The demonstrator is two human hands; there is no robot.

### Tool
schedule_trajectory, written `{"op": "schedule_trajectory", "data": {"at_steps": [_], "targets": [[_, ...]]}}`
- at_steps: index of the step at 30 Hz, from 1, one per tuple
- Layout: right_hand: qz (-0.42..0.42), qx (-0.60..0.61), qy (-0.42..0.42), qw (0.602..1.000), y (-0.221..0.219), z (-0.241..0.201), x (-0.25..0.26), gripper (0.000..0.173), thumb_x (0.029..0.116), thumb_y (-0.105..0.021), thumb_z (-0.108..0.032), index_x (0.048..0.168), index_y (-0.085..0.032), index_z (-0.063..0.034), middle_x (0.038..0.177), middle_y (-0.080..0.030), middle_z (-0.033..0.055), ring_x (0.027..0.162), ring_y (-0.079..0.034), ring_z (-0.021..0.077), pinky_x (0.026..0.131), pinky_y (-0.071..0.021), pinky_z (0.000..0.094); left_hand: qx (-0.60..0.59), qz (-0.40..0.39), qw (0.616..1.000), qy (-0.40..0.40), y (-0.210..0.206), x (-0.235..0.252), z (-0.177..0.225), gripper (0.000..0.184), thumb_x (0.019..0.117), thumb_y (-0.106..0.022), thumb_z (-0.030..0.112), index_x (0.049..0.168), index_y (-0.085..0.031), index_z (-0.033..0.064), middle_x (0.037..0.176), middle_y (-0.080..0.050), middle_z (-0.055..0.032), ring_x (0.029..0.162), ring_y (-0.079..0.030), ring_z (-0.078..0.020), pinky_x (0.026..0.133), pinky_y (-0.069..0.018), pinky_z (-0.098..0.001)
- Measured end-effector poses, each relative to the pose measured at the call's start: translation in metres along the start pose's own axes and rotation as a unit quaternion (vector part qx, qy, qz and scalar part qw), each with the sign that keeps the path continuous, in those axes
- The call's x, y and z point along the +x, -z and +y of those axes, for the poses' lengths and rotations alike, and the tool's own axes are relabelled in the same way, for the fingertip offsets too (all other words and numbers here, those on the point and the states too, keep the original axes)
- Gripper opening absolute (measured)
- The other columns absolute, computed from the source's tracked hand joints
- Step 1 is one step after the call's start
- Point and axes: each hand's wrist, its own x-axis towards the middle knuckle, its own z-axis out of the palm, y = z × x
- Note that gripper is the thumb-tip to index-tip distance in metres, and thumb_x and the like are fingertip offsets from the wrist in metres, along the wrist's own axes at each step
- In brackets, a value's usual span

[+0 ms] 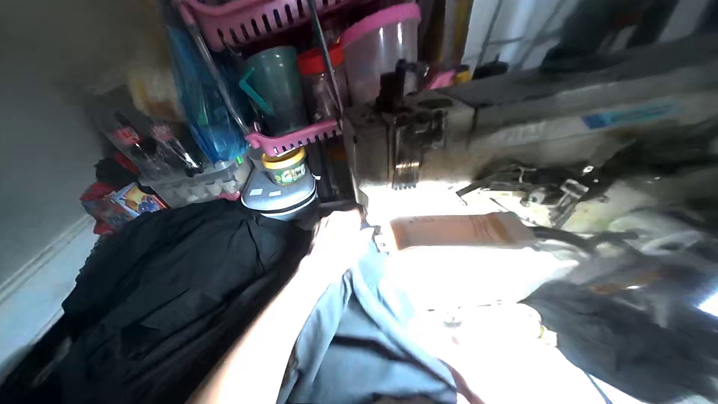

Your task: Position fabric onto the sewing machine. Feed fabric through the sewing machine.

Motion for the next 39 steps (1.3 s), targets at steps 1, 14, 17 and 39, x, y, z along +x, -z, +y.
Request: {"op": "schedule_trajectory", "data": {"at_steps": [1, 14, 17, 39], "targets": [[0.006, 0.019, 0.007, 1.0, 0.004, 0.003, 0.011, 0.008, 0.1024, -0.059, -0.024, 0.102, -0.064, -0.0179, 0.078, -0.067, -0.0093, 0.059, -0.06, 0.0003, 0.053, -0.0526, 0.0182, -0.004, -0.014, 0.999, 0.038, 0.01, 0.003, 0.017, 0.024, 0.0996, -0.065, 0.021, 0.1, -0.069, -0.0026, 0.093, -0.07, -0.022, 0.089, -0.069, -0.0382, 0.078, -0.053, -0.0565], [-0.01, 0.086, 0.041, 0.995, 0.002, 0.003, 0.025, 0.016, 0.1038, -0.048, -0.012, 0.099, -0.062, -0.0176, 0.074, -0.068, -0.0094, 0.051, -0.057, -0.0015, 0.044, -0.0474, 0.0149, 0.003, 0.01, 0.999, -0.037, 0.024, 0.016, 0.024, 0.018, 0.0954, -0.068, 0.005, 0.103, -0.067, -0.0105, 0.103, -0.07, -0.0255, 0.101, -0.068, -0.0361, 0.093, -0.0515, -0.045], [-0.008, 0.079, 0.039, 0.996, 0.002, 0.003, 0.025, 0.019, 0.1027, -0.048, -0.012, 0.093, -0.063, -0.0184, 0.068, -0.066, -0.0103, 0.045, -0.053, -0.0026, 0.041, -0.044, 0.0139, 0.0, 0.028, 0.998, -0.052, 0.021, 0.018, 0.022, 0.015, 0.0945, -0.069, 0.006, 0.097, -0.068, -0.0094, 0.095, -0.07, -0.024, 0.093, -0.069, -0.0353, 0.086, -0.0523, -0.0459], [0.061, -0.478, 0.361, 0.798, -0.002, -0.072, 0.048, 0.022, 0.0996, -0.058, -0.026, 0.104, -0.073, -0.0112, 0.085, -0.068, -0.0007, 0.078, -0.065, 0.0058, 0.072, -0.0556, 0.0276, 0.277, -0.006, 0.939, -0.205, 0.068, -0.099, -0.007, 0.041, 0.1012, -0.052, 0.041, 0.072, -0.069, 0.017, 0.069, -0.062, 0.0, 0.083, -0.066, -0.0224, 0.096, -0.0406, -0.0629]]}}
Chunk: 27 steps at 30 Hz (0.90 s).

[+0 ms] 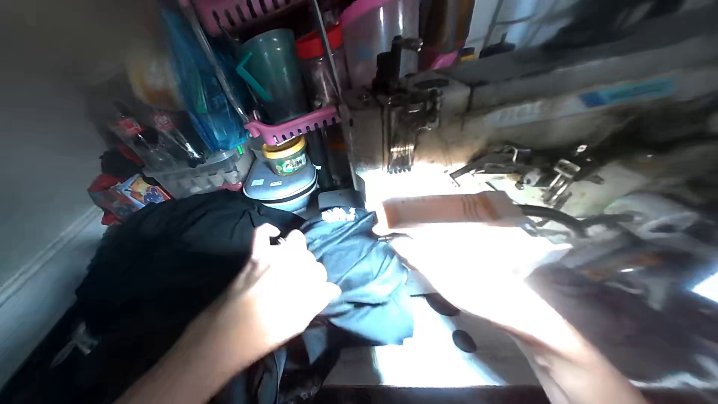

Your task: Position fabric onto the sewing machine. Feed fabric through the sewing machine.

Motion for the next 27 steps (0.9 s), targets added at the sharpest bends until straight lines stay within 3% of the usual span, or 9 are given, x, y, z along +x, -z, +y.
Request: {"op": "schedule_trajectory", "data": {"at_steps": [2, 4, 6, 8, 10, 12, 19, 24, 27], "targets": [[-0.064, 0.015, 0.011, 0.998, 0.001, 0.005, 0.006, 0.02, 0.0997, -0.061, -0.026, 0.102, -0.074, -0.0105, 0.084, -0.068, 0.0006, 0.076, -0.063, 0.0065, 0.07, -0.0539, 0.027, -0.061, 0.105, 0.992, 0.018, 0.039, -0.006, -0.022, 0.032, 0.0987, -0.054, 0.042, 0.075, -0.068, 0.0243, 0.075, -0.062, 0.0096, 0.086, -0.063, -0.0113, 0.094, -0.0415, -0.0532], [-0.15, 0.117, -0.016, 0.982, 0.015, -0.009, 0.009, 0.017, 0.0981, -0.066, -0.027, 0.1, -0.073, -0.0114, 0.082, -0.067, -0.0045, 0.074, -0.061, -0.0006, 0.068, -0.0515, 0.0187, -0.167, 0.165, 0.971, 0.032, 0.074, -0.014, -0.036, 0.03, 0.1035, -0.052, 0.043, 0.083, -0.066, 0.0272, 0.079, -0.058, 0.0175, 0.085, -0.054, 0.0013, 0.084, -0.0414, -0.0274], [-0.187, 0.202, 0.038, 0.961, 0.024, -0.019, 0.008, 0.013, 0.0951, -0.069, -0.027, 0.097, -0.075, -0.0158, 0.084, -0.07, -0.0089, 0.077, -0.064, -0.0037, 0.07, -0.0548, 0.0148, -0.266, 0.225, 0.935, 0.063, 0.071, -0.014, -0.033, 0.029, 0.1048, -0.053, 0.037, 0.08, -0.062, 0.0236, 0.073, -0.052, 0.0155, 0.073, -0.048, 0.003, 0.069, -0.0372, -0.0167], [-0.146, 0.093, 0.088, 0.981, 0.03, -0.036, 0.003, 0.013, 0.0967, -0.063, -0.029, 0.092, -0.073, -0.0224, 0.078, -0.065, -0.0127, 0.071, -0.06, -0.005, 0.062, -0.0506, 0.0158, -0.353, 0.255, 0.897, 0.072, 0.054, -0.009, -0.027, 0.03, 0.1066, -0.051, 0.032, 0.08, -0.058, 0.0213, 0.068, -0.047, 0.0132, 0.061, -0.043, 0.0034, 0.055, -0.0337, -0.0116], [-0.042, 0.006, 0.069, 0.997, 0.034, -0.038, -0.008, 0.01, 0.089, -0.069, -0.019, 0.09, -0.076, -0.0111, 0.073, -0.067, -0.0018, 0.066, -0.062, 0.0052, 0.059, -0.0514, 0.0271, -0.407, 0.257, 0.876, 0.048, 0.047, -0.007, -0.024, 0.027, 0.1066, -0.052, 0.031, 0.083, -0.059, 0.0212, 0.072, -0.05, 0.013, 0.063, -0.046, 0.0039, 0.056, -0.0379, -0.0104], [0.003, 0.002, 0.072, 0.997, 0.033, -0.025, -0.004, 0.013, 0.0907, -0.068, -0.019, 0.099, -0.073, -0.0102, 0.083, -0.067, -0.0042, 0.077, -0.062, -0.0001, 0.071, -0.0524, 0.0187, -0.435, 0.251, 0.865, 0.017, 0.046, -0.007, -0.023, 0.023, 0.1049, -0.056, 0.033, 0.086, -0.063, 0.0214, 0.078, -0.055, 0.0133, 0.069, -0.051, 0.0046, 0.062, -0.0424, -0.0099], [-0.152, 0.184, 0.051, 0.97, 0.026, -0.018, 0.009, 0.011, 0.0936, -0.072, -0.027, 0.096, -0.074, -0.0173, 0.082, -0.068, -0.0109, 0.075, -0.062, -0.006, 0.068, -0.0532, 0.0137, -0.466, 0.244, 0.85, 0.029, 0.044, -0.002, -0.01, 0.024, 0.1045, -0.057, 0.031, 0.086, -0.063, 0.0181, 0.076, -0.054, 0.0107, 0.066, -0.05, 0.0029, 0.058, -0.042, -0.0106], [-0.096, 0.025, 0.197, 0.975, 0.02, -0.015, 0.015, 0.015, 0.0947, -0.067, -0.03, 0.101, -0.074, -0.0192, 0.088, -0.068, -0.0083, 0.082, -0.064, 0.0005, 0.073, -0.054, 0.0221, -0.517, 0.269, 0.812, 0.037, 0.031, -0.001, -0.004, 0.024, 0.105, -0.055, 0.034, 0.088, -0.063, 0.0198, 0.079, -0.056, 0.0106, 0.072, -0.055, 0.0017, 0.066, -0.048, -0.0128], [-0.162, 0.07, 0.121, 0.977, 0.026, -0.029, 0.008, 0.017, 0.0966, -0.065, -0.031, 0.093, -0.074, -0.0172, 0.077, -0.065, -0.0098, 0.07, -0.06, -0.0029, 0.064, -0.051, 0.0201, -0.491, 0.268, 0.829, 0.004, 0.035, -0.001, 0.0, 0.025, 0.1036, -0.056, 0.039, 0.088, -0.063, 0.0214, 0.078, -0.056, 0.0131, 0.075, -0.056, 0.0024, 0.071, -0.0487, -0.0147]]}}
